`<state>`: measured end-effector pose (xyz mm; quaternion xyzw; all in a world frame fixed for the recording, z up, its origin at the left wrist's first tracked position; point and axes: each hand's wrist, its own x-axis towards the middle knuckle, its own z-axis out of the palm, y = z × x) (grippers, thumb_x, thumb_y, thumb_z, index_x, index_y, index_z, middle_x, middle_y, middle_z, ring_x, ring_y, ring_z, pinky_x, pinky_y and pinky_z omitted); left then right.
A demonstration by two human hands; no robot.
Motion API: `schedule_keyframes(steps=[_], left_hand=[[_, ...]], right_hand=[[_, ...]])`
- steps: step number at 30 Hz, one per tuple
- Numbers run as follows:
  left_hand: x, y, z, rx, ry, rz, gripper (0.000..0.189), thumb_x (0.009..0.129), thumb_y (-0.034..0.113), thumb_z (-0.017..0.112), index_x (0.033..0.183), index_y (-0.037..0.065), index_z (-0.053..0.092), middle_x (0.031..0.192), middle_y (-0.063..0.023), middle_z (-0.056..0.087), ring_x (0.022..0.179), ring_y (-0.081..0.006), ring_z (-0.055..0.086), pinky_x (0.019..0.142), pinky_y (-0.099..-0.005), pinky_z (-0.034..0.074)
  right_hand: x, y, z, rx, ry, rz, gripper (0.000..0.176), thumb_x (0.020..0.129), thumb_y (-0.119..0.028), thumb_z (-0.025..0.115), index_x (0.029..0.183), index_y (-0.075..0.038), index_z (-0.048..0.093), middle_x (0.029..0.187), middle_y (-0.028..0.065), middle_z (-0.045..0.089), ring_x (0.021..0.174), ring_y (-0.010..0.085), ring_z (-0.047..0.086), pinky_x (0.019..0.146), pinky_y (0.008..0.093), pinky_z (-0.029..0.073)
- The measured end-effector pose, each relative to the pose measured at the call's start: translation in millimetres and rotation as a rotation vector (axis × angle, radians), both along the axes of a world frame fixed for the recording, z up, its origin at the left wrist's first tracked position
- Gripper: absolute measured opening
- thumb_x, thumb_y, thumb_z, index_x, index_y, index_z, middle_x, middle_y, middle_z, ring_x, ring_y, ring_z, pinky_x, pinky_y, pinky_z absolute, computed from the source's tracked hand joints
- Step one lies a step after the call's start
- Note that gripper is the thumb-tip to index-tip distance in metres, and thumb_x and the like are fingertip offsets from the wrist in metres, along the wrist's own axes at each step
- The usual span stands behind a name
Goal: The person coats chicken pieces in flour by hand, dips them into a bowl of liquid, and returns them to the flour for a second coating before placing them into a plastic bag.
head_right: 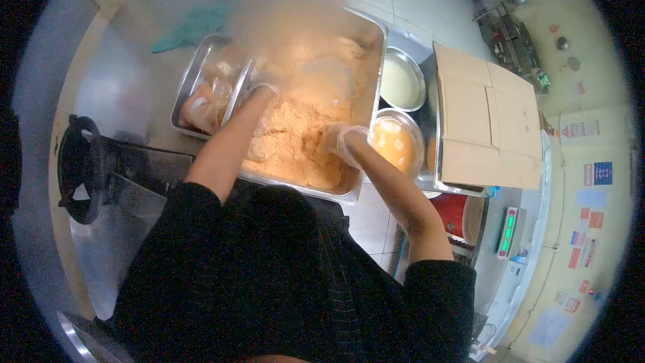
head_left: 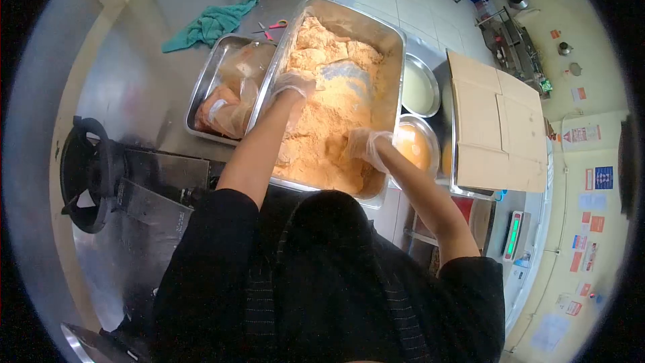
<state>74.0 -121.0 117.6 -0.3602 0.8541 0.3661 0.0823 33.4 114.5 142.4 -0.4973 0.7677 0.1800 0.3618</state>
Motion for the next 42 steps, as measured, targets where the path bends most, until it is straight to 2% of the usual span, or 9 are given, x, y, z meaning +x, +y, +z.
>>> schedule_keyframes(steps=[4,6,9,13,21,24,32,35,42], left_hand=[[-37,-4,-83,-0.237,0.141,0.023,0.07,0.077,0.039,0.063,0.134,0.003,0.046,0.122,-0.0231,0.058,0.113,-0.0323,0.058,0.095,-0.0388,0.046],[-27,15,-71,-0.203,0.36,0.134,0.075,0.077,0.034,0.066,0.139,0.004,0.036,0.12,-0.0225,0.059,0.111,-0.0338,0.059,0.094,-0.0396,0.047],[-23,17,-54,-0.166,0.264,0.167,0.071,0.078,0.032,0.066,0.138,0.007,0.036,0.118,-0.0198,0.061,0.108,-0.0347,0.06,0.091,-0.0406,0.048],[-32,2,-73,-0.27,0.174,0.027,0.054,0.081,0.035,0.059,0.126,0.007,0.051,0.115,-0.0201,0.063,0.107,-0.0359,0.06,0.09,-0.0435,0.048],[43,32,32,-0.289,0.018,-0.263,0.045,0.081,0.03,0.052,0.119,0.006,0.057,0.116,-0.0217,0.061,0.11,-0.0347,0.059,0.092,-0.0445,0.047],[81,52,44,-0.22,-0.154,-0.543,0.049,0.08,0.021,0.055,0.125,0.003,0.052,0.118,-0.023,0.06,0.114,-0.0334,0.057,0.096,-0.0434,0.046],[98,51,48,0.008,-0.071,-0.479,0.057,0.079,0.028,0.057,0.129,0.002,0.049,0.12,-0.0238,0.059,0.114,-0.0349,0.056,0.096,-0.0395,0.044],[89,51,20,-0.018,0.025,-0.468,0.056,0.079,0.033,0.059,0.126,0.002,0.05,0.118,-0.0243,0.06,0.112,-0.036,0.057,0.094,-0.0404,0.045],[84,43,61,0.004,0.159,-0.168,0.047,0.083,0.042,0.061,0.112,0.005,0.058,0.103,-0.0228,0.064,0.098,-0.0369,0.062,0.085,-0.0423,0.049]], right_hand=[[1,10,-19,0.087,0.027,-0.051,0.023,0.076,-0.021,0.065,0.097,-0.012,0.07,0.088,0.0107,0.068,0.086,0.0254,0.066,0.073,0.0365,0.053],[-30,47,-93,-0.453,0.235,0.72,0.017,0.078,-0.026,0.062,0.085,-0.012,0.069,0.073,0.0092,0.067,0.073,0.0265,0.066,0.065,0.0382,0.053],[2,-3,34,-0.146,0.085,0.03,0.017,0.083,-0.026,0.057,0.086,-0.013,0.067,0.075,0.0094,0.067,0.07,0.0273,0.067,0.063,0.0389,0.053],[-48,-23,65,-0.403,0.668,0.126,0.03,0.084,-0.04,0.061,0.091,-0.011,0.067,0.084,0.012,0.068,0.071,0.0242,0.066,0.06,0.0341,0.052],[-61,-83,0,-1.038,0.264,-0.067,0.049,0.085,-0.049,0.059,0.115,-0.01,0.056,0.094,0.0164,0.067,0.087,0.026,0.066,0.078,0.0367,0.051],[-103,-131,-133,-0.5,0.406,0.08,0.04,0.086,-0.037,0.059,0.112,-0.008,0.059,0.101,0.0176,0.066,0.092,0.0283,0.065,0.078,0.0364,0.052],[-148,-147,-38,-0.547,0.232,0.416,0.029,0.088,-0.026,0.051,0.103,-0.004,0.063,0.097,0.0204,0.064,0.086,0.0296,0.065,0.075,0.0361,0.052],[-134,-128,67,-0.046,0.453,0.436,0.034,0.089,-0.032,0.05,0.104,-0.004,0.063,0.093,0.0174,0.064,0.083,0.0271,0.063,0.073,0.0372,0.052],[-194,-79,85,-0.504,0.607,0.201,0.032,0.088,-0.029,0.057,0.11,-0.006,0.061,0.097,0.0144,0.065,0.083,0.0249,0.062,0.075,0.0371,0.052]])
